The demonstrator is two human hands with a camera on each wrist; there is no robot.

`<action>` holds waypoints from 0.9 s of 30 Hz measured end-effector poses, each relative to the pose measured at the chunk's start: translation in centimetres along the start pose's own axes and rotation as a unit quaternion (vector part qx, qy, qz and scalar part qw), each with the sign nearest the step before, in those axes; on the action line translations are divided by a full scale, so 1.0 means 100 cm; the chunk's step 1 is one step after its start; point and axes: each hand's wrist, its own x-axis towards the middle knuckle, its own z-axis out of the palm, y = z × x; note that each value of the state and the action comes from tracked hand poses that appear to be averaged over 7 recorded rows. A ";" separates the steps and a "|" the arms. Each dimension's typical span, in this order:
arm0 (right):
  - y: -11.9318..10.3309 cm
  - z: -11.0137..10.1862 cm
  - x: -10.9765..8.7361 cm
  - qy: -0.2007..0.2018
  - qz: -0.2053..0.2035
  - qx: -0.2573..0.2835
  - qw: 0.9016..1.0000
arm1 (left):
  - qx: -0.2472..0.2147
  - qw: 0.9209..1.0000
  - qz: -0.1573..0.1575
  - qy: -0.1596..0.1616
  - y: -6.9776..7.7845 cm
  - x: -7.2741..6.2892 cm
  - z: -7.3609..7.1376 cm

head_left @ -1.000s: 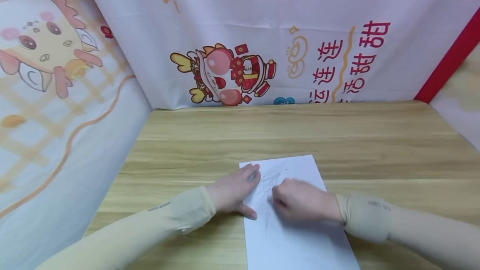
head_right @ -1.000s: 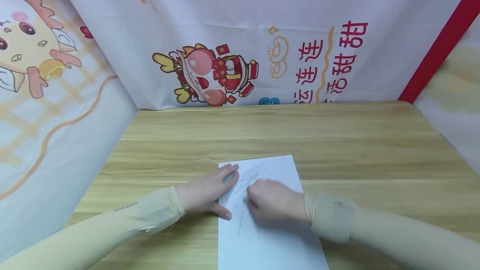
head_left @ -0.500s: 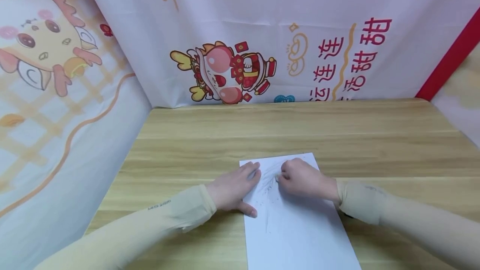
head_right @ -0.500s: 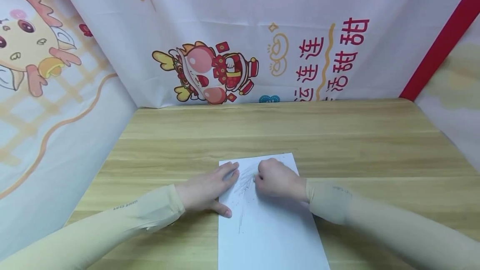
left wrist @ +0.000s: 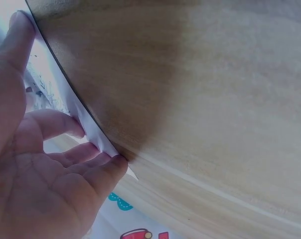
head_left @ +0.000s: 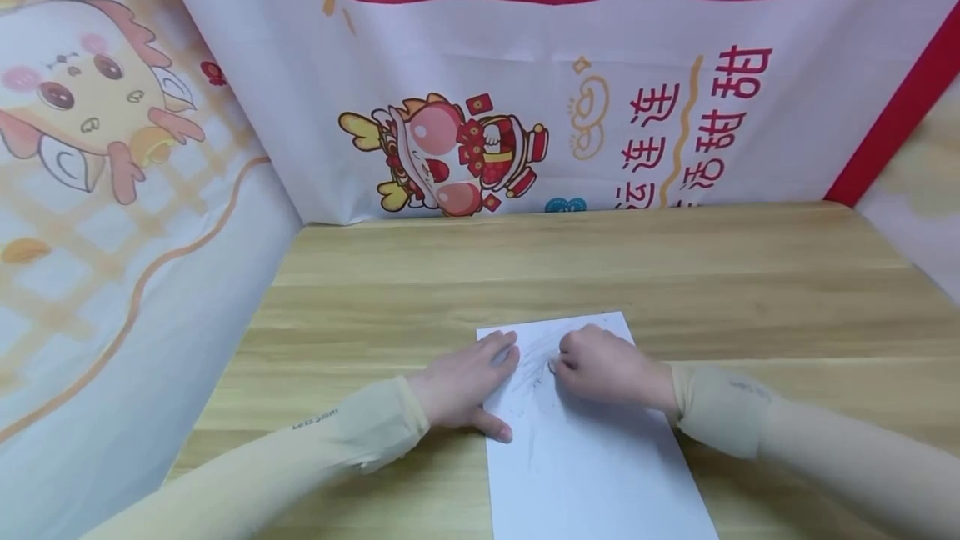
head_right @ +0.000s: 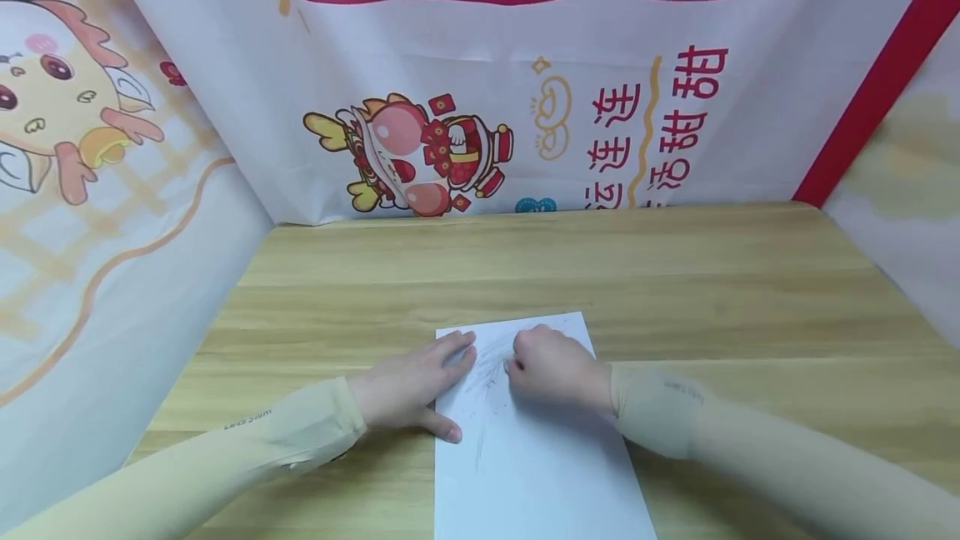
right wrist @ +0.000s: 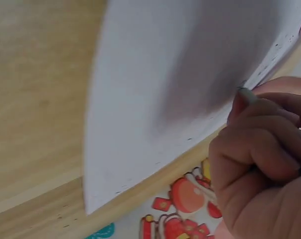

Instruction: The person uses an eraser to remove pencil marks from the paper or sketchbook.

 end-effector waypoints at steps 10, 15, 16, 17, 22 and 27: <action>0.002 -0.004 0.004 -0.047 0.058 -0.008 0.997 | 0.001 0.999 0.013 0.039 -0.003 0.004 0.004; 0.006 -0.005 0.010 -0.071 0.078 0.008 0.994 | 0.008 0.999 -0.002 0.040 -0.005 0.009 0.005; 0.007 -0.005 0.011 -0.075 0.081 0.008 0.994 | 0.004 0.999 -0.005 0.038 -0.005 0.009 0.006; 0.008 -0.004 0.012 -0.077 0.084 0.007 0.993 | 0.002 0.999 -0.009 0.036 -0.006 0.009 0.008; 0.013 -0.001 0.015 -0.079 0.109 -0.003 0.991 | -0.002 0.999 -0.022 0.039 -0.008 0.010 0.013; 0.006 0.001 0.019 -0.082 0.111 -0.010 0.990 | -0.001 0.999 -0.034 0.025 -0.011 0.010 0.016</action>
